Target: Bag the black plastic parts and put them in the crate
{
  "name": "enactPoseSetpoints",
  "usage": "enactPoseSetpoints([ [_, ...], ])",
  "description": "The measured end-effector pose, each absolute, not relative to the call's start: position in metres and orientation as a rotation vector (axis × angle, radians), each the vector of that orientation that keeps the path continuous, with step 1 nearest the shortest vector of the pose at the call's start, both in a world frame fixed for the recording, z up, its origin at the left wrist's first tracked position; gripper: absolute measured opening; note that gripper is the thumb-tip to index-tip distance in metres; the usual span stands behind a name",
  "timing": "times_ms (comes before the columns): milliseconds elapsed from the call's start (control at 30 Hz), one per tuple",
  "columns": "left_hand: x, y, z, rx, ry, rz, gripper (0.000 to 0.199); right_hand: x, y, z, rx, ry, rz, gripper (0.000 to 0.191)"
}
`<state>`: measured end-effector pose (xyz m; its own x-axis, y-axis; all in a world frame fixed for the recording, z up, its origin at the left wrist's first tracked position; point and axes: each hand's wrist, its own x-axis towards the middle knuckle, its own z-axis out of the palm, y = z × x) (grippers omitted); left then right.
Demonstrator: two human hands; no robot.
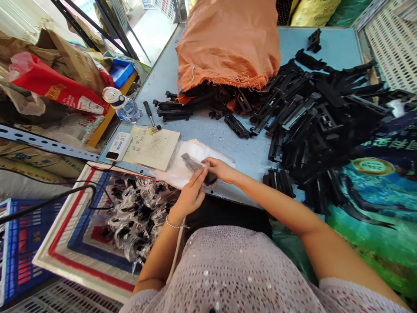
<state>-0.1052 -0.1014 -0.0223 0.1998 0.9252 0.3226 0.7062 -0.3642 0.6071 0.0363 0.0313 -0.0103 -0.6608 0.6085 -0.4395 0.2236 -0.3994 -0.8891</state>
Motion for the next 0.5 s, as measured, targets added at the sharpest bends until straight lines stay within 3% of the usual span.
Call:
enactPoseSetpoints([
  [100,-0.098,-0.099,-0.012,2.126,1.553,1.033,0.062,0.038,0.016,-0.007,-1.156,-1.919,1.755,0.015],
  [233,-0.110,-0.123,0.026,1.978,1.741,1.106,0.024,0.062,0.004,0.018,-0.743,-2.088,2.036,0.028],
  [300,-0.138,-0.151,0.045,1.839,1.841,0.999,0.017,0.095,0.003,0.039,-0.623,-2.230,2.006,0.035],
  [400,-0.204,-0.190,0.042,1.591,2.047,0.583,0.027,0.162,0.002,0.067,-1.202,-2.565,1.440,0.031],
  [500,-0.266,-0.207,-0.007,1.253,2.250,-0.146,0.022,0.216,-0.004,0.071,-2.023,-2.808,0.662,0.035],
])
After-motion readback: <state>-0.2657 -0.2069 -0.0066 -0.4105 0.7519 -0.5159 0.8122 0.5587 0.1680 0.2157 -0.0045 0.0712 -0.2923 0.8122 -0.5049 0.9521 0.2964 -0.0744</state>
